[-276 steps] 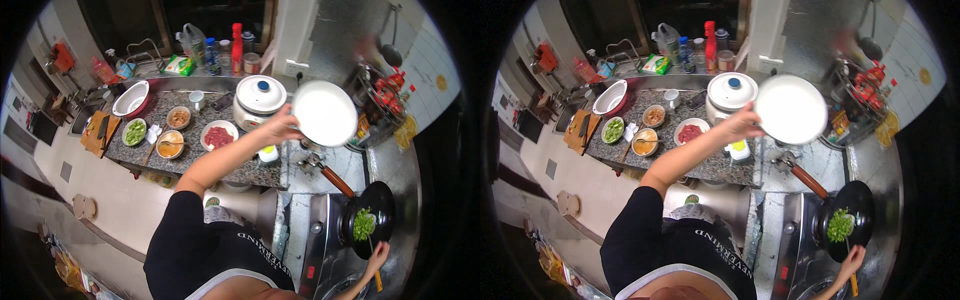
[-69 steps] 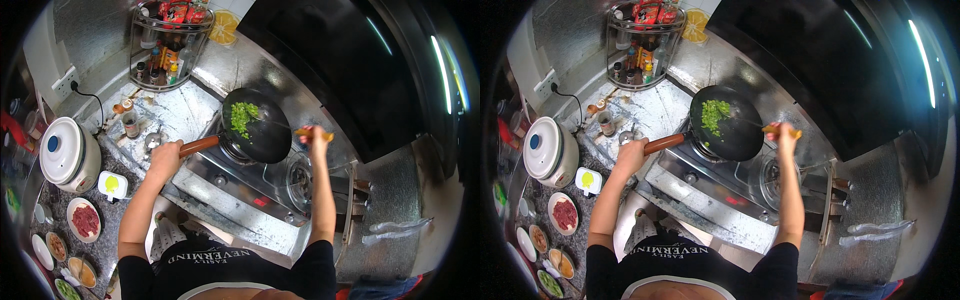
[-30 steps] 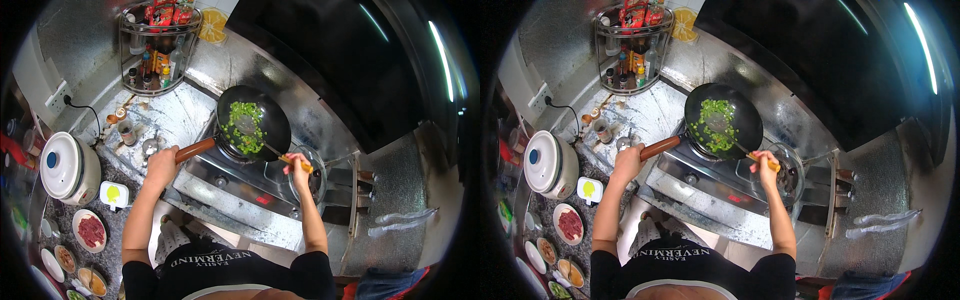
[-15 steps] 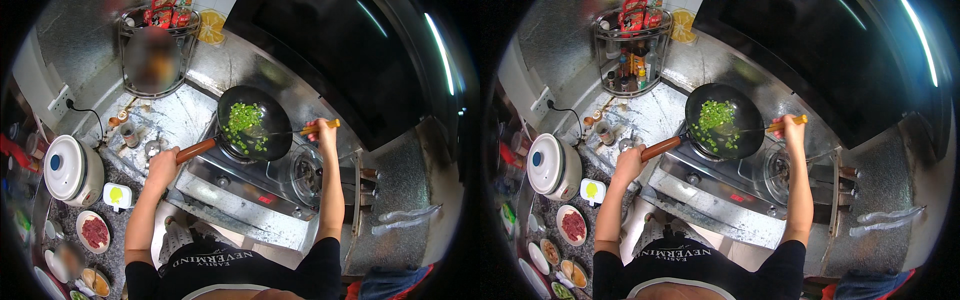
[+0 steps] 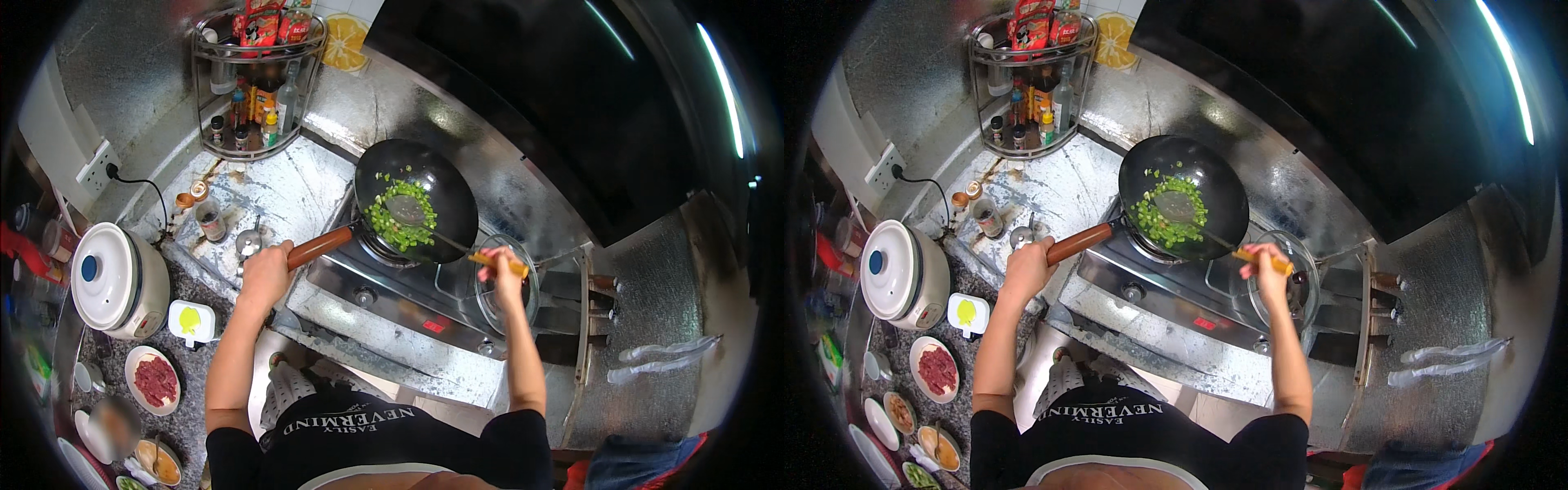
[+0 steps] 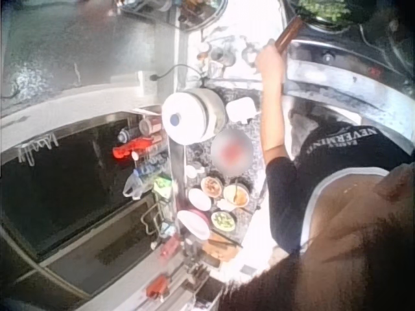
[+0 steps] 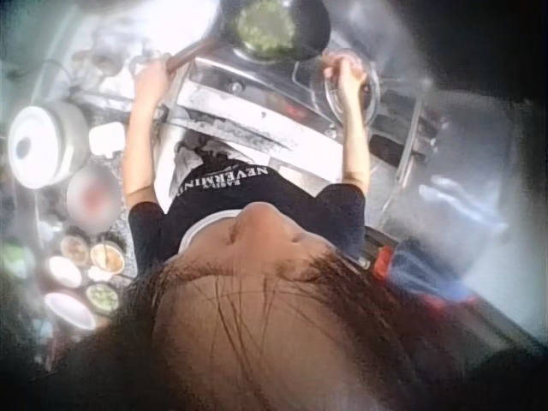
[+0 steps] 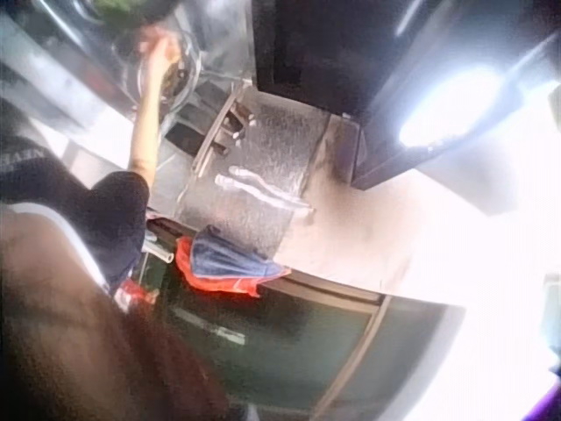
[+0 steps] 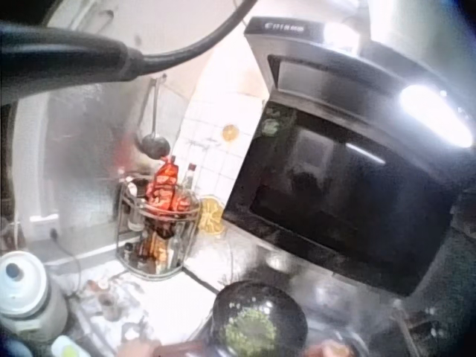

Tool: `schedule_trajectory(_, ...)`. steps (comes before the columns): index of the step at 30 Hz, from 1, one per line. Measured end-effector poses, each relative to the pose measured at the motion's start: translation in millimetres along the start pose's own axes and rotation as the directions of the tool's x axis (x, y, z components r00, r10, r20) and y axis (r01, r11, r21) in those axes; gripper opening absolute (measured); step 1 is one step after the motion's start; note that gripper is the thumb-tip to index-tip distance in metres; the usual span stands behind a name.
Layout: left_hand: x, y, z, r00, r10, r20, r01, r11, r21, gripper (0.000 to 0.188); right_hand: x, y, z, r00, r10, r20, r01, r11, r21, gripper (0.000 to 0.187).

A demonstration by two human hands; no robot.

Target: The person stir-fries chopped green vegetables and meat in a wok using a spatula, adding salt, seasonings, and a liquid from a bowl.

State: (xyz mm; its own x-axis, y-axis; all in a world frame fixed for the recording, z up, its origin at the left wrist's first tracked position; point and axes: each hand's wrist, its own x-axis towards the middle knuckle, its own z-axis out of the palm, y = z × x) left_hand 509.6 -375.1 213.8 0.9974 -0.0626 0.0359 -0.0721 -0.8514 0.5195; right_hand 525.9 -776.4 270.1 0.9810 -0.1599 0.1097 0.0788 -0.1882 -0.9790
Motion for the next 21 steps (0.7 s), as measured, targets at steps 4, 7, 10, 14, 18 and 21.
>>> schedule_trajectory(4,0,-4,0,1.000,-0.001,-0.027,0.001,1.000,-0.003,0.022,44,-111,-15,0.999,0.028,0.024,-0.021,0.969,-0.244,0.023)
schedule_trajectory(7,-2,-4,0,1.000,-0.009,-0.028,0.008,1.000,-0.013,0.022,75,-151,-9,0.982,0.187,0.025,-0.164,0.913,-0.374,0.028)
schedule_trajectory(10,0,-4,0,0.999,0.017,-0.032,-0.017,1.000,-0.008,0.017,94,-118,7,0.956,0.291,0.031,-0.276,0.931,-0.238,0.026)
schedule_trajectory(14,-1,-3,0,0.999,0.047,-0.028,-0.048,0.998,-0.028,0.015,93,-85,20,0.985,0.164,-0.053,-0.168,0.980,-0.103,0.024)
schedule_trajectory(18,-3,-8,1,0.999,0.036,-0.030,-0.036,0.999,-0.010,0.017,84,-143,12,0.989,0.101,0.112,-0.033,0.869,-0.493,0.025)
schedule_trajectory(21,-1,-6,-2,1.000,0.016,-0.007,-0.016,1.000,0.007,0.018,92,-144,20,0.987,0.105,0.120,0.003,0.742,-0.671,0.024)
